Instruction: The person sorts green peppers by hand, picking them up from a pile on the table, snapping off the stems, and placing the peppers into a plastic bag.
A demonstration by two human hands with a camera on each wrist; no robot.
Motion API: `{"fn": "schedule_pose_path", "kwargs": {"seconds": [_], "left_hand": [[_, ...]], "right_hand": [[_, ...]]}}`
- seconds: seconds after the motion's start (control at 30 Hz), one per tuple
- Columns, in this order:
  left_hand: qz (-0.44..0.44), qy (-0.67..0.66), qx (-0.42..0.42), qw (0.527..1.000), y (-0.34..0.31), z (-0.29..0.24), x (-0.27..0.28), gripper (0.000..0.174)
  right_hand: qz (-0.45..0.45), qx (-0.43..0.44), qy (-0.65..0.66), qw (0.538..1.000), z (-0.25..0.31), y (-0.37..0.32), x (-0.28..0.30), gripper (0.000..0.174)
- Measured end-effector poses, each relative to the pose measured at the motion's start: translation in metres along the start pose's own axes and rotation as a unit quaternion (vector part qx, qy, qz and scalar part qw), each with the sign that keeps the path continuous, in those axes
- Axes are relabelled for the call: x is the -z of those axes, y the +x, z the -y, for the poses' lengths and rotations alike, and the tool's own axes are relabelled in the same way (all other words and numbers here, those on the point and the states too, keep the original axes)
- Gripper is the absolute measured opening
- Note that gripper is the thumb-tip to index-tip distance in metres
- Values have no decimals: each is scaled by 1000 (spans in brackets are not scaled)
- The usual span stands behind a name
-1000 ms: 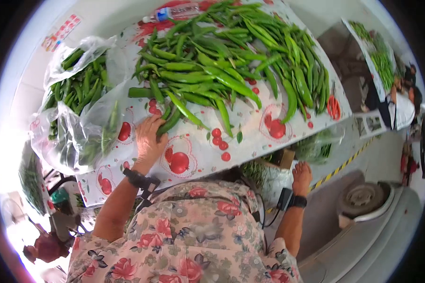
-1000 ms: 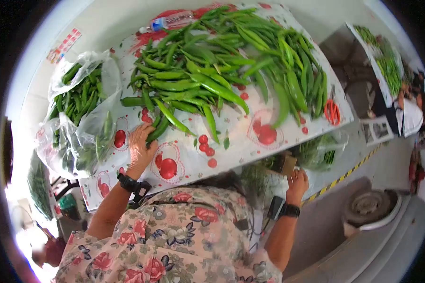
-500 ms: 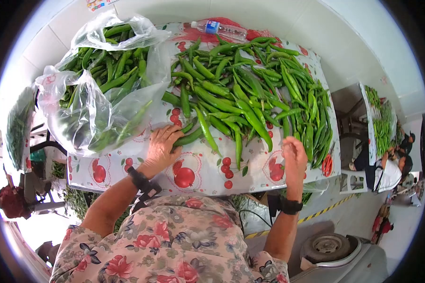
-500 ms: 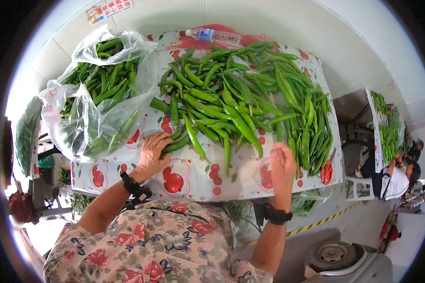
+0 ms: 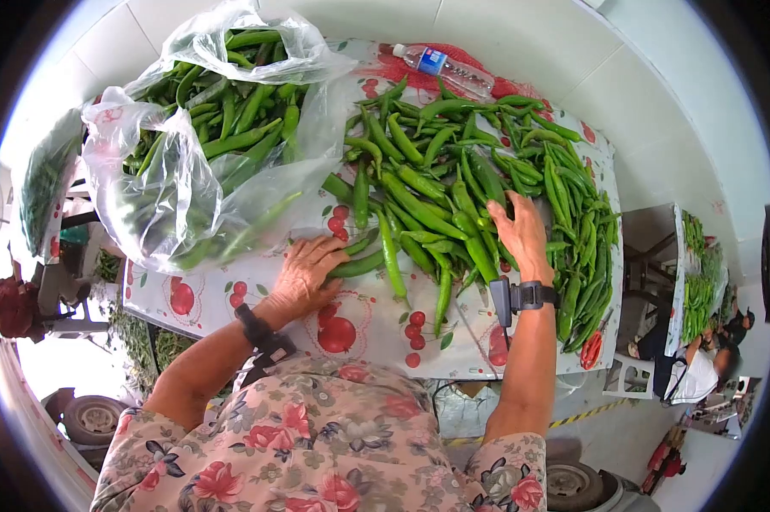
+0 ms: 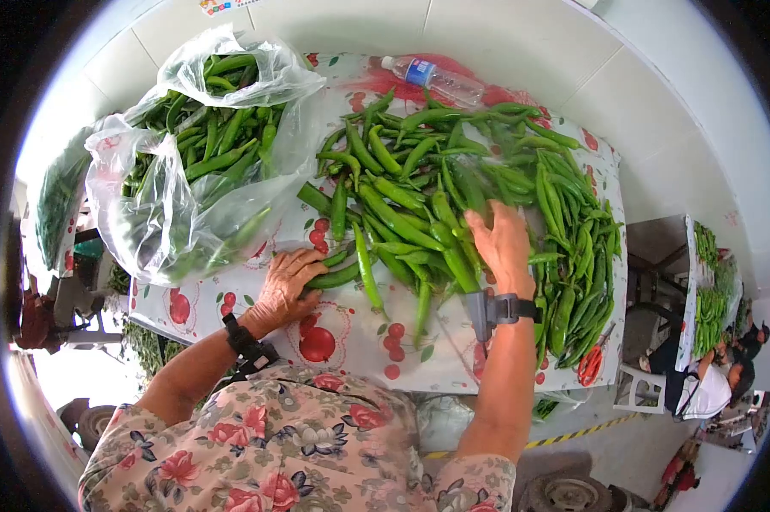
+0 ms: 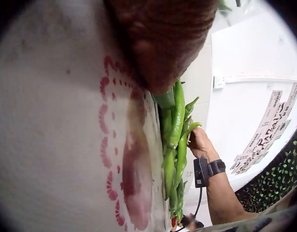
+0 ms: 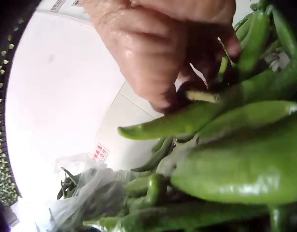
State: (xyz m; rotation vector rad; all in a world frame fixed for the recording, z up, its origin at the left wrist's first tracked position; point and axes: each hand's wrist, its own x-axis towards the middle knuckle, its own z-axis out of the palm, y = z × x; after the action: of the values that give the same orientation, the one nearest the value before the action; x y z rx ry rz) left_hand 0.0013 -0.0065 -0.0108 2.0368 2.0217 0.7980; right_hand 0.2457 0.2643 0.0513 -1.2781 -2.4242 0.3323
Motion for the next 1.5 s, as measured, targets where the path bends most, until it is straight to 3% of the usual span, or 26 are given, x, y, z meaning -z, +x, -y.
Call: {"fn": "schedule_pose_path", "kwargs": {"seconds": [0.2, 0.3, 0.37, 0.43, 0.57, 0.67, 0.8, 0.97, 1.13, 1.2, 1.3, 1.4, 1.5], "left_hand": [[-6, 2, -4, 1000, 3, -1, 1, 44], [-13, -3, -5, 1000, 2, 0, 0, 44], [-16, -5, -6, 1000, 1, 0, -1, 44], [-21, -2, -8, 1000, 1, 0, -2, 44], [-13, -1, -2, 1000, 3, -2, -2, 44], [-13, 2, -1, 1000, 1, 0, 0, 44], [9, 5, 10, 1000, 1, -2, 1, 45], [1, 9, 7, 1000, 1, -1, 0, 45], [-20, 11, -6, 1000, 4, -2, -2, 42], [-7, 12, -5, 1000, 4, -2, -3, 44], [8, 15, 6, 1000, 2, 0, -3, 47], [11, 12, 1, 1000, 3, -1, -1, 46], [13, 10, 4, 1000, 4, -2, 0, 44]], "right_hand": [[-3, -22, 89, 996, 19, -15, 9, 38], [-69, 19, 66, 995, 17, -27, -2, 36], [-64, -3, 99, 993, 22, -33, -1, 35], [-53, -33, 152, 986, 31, -37, 1, 35], [-91, 13, 164, 982, 45, -43, -7, 39], [-90, -1, 186, 978, 58, -44, -7, 40], [-94, 25, 178, 979, 66, -42, -8, 39], [-101, 138, 117, 978, 92, -40, -26, 43], [-62, 194, 178, 963, 126, -40, -48, 27], [16, 221, 212, 952, 135, -50, -56, 21], [63, 185, 285, 938, 137, -58, -48, 16], [-24, 153, 308, 939, 117, -53, -25, 17], [-147, 110, 169, 968, 73, -50, -4, 33]]}}
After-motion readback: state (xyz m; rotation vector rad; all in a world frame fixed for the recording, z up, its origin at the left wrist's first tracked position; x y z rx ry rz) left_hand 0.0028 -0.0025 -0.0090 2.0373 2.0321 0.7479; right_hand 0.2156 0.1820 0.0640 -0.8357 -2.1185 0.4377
